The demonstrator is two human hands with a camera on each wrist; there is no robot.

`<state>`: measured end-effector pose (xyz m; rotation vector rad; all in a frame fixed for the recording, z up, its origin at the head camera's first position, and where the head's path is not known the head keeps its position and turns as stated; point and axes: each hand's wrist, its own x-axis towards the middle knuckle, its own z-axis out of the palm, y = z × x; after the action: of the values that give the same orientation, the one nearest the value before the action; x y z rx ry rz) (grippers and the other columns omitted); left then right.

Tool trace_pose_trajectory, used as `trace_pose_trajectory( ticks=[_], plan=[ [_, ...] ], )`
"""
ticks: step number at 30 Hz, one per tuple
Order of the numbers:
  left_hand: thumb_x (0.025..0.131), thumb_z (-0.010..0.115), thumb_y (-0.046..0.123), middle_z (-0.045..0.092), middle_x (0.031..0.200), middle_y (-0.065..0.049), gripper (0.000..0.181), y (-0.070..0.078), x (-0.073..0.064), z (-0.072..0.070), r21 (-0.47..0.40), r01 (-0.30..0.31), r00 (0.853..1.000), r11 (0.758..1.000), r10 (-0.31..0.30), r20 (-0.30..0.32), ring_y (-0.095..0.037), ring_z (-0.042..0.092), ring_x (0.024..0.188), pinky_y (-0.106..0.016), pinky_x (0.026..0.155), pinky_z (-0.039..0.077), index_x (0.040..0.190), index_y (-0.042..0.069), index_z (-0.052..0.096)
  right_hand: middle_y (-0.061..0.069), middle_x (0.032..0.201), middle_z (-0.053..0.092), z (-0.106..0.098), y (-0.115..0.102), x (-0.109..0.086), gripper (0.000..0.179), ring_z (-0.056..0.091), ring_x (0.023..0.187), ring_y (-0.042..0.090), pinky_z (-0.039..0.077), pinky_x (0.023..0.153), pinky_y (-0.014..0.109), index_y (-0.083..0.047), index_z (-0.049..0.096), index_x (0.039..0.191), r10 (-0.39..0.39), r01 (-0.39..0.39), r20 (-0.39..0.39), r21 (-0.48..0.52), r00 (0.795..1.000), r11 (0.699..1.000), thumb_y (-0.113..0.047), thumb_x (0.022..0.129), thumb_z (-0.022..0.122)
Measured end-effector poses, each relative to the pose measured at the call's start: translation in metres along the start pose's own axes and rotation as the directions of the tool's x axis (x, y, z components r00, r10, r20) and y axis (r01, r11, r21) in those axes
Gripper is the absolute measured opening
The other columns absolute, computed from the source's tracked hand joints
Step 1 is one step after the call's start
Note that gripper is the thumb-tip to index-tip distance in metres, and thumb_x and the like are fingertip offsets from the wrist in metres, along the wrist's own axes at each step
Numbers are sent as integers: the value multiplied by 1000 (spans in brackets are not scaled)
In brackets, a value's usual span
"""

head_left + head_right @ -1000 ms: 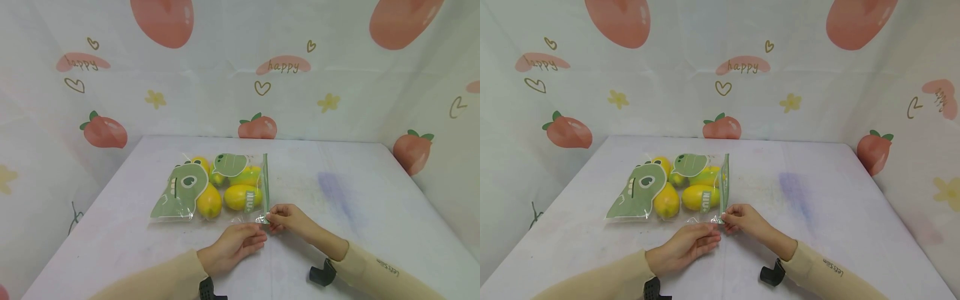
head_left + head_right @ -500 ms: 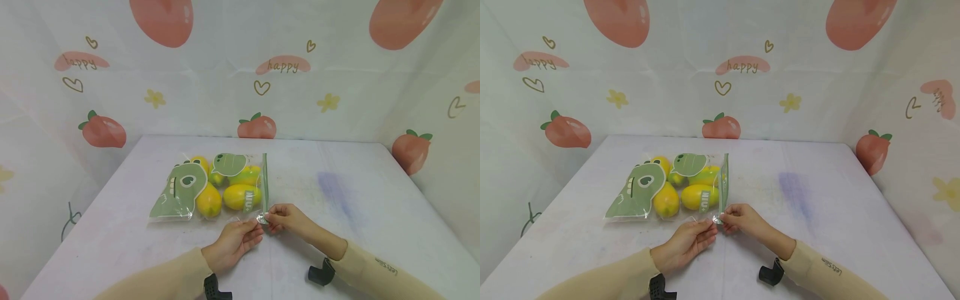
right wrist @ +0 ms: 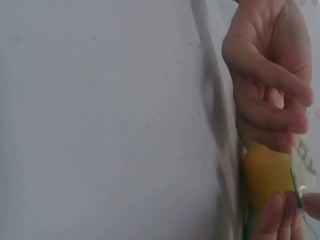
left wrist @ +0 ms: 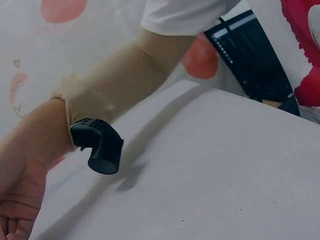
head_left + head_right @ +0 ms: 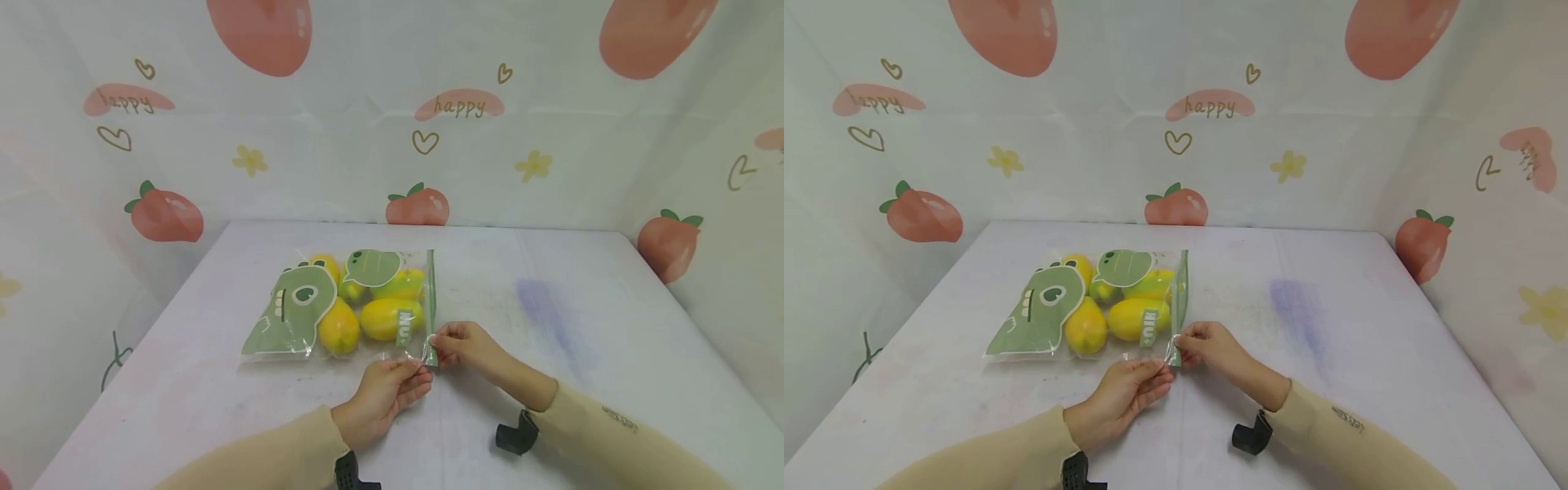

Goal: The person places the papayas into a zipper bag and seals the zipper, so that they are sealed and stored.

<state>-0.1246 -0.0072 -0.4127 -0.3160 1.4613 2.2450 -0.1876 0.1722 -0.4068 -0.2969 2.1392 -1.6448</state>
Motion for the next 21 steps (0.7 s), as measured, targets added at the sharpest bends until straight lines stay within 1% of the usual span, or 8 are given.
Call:
trace_pose_trajectory(
  ticks=[3,7,11,16,21],
  plan=[
    [97,55,7,67,82,-3,24,0,-1,0,5,-14,1000,1000,14,-7,-8,67,77,-26,80,56,111,-12,55,1,75,66,-2,-4,8,23,63,67,9,56,67,25,11,63,95,7,-8,-34,-25,999,1000,-11,93,58],
    [97,55,7,65,83,-4,27,0,-2,-1,2,-17,1000,1000,17,-26,-9,67,78,-27,81,56,114,-15,53,3,76,68,-7,-12,23,24,63,65,9,56,66,25,11,64,97,39,-43,-70,-65,997,997,-12,93,59],
    [97,55,5,64,84,-4,28,2,-5,-3,0,-7,999,1000,7,-36,-9,67,79,-27,82,55,116,-16,52,3,76,69,-13,-19,39,25,63,65,9,56,68,26,11,65,99,98,-107,-94,-99,991,989,-13,93,58],
    [97,55,5,64,85,-4,30,4,-9,-4,-4,7,1000,1000,-7,-25,-8,66,80,-25,82,55,118,-16,52,5,78,67,-22,-31,60,26,63,67,10,57,72,28,9,65,100,163,-181,-137,-133,977,974,-15,95,58],
    [97,54,4,64,85,-5,27,6,-11,-3,-18,14,1000,1000,-15,-19,-9,66,80,-24,83,55,116,-15,52,8,80,67,-34,-39,85,30,64,70,11,57,76,29,14,64,107,169,-189,-166,-116,972,975,-13,95,58]
  ],
)
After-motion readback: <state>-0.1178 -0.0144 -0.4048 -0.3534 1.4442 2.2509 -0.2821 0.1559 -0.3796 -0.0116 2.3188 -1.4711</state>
